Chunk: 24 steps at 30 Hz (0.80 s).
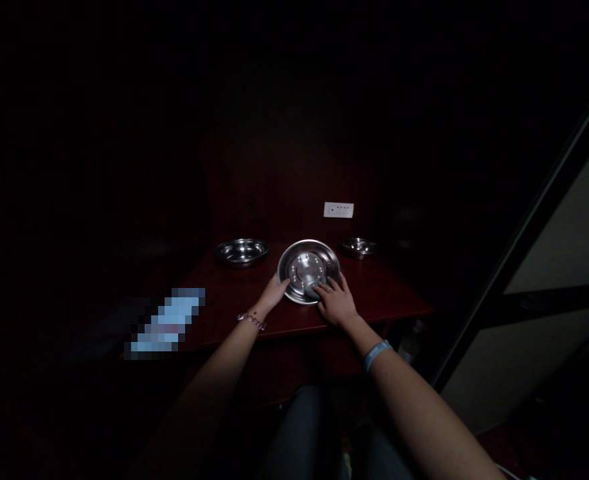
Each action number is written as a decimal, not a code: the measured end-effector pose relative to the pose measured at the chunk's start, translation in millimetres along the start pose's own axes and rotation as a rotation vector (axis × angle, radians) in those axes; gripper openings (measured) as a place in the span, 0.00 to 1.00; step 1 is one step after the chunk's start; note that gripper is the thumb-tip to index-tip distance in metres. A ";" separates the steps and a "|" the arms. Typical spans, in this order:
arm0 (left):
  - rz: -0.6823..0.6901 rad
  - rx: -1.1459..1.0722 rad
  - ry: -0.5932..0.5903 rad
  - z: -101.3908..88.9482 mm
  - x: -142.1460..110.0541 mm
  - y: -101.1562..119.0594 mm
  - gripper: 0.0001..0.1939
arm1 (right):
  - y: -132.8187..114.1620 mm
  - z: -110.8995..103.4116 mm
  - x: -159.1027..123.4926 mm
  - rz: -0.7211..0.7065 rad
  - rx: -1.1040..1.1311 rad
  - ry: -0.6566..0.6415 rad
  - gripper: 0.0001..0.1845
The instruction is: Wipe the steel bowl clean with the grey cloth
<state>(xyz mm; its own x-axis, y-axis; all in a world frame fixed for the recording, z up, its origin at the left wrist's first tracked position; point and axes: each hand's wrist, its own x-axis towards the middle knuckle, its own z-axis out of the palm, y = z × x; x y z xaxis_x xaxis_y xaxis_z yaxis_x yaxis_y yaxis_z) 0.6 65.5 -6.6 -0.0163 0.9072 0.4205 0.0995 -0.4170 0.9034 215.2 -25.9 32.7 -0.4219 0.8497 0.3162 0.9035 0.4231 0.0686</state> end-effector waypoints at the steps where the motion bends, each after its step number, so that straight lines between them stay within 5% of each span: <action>1: 0.000 -0.004 -0.005 -0.1 0.3 -0.8 0.26 | 0.7 0.0 -0.1 0.008 -0.018 0.017 0.28; 11: -0.005 0.019 0.013 -0.1 -2.5 1.3 0.27 | -1.8 2.7 1.8 0.068 -0.072 0.060 0.31; 24: 0.009 0.062 0.014 0.9 -5.3 5.9 0.24 | -28.2 8.4 1.7 0.096 0.134 -0.069 0.32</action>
<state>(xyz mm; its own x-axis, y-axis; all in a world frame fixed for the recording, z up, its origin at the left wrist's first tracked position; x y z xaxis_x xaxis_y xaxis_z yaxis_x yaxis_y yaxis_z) 2.2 58.3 -3.5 -0.0285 0.9022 0.4305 0.1615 -0.4208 0.8926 188.4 -33.7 23.4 -0.3430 0.9056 0.2495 0.9236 0.3736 -0.0865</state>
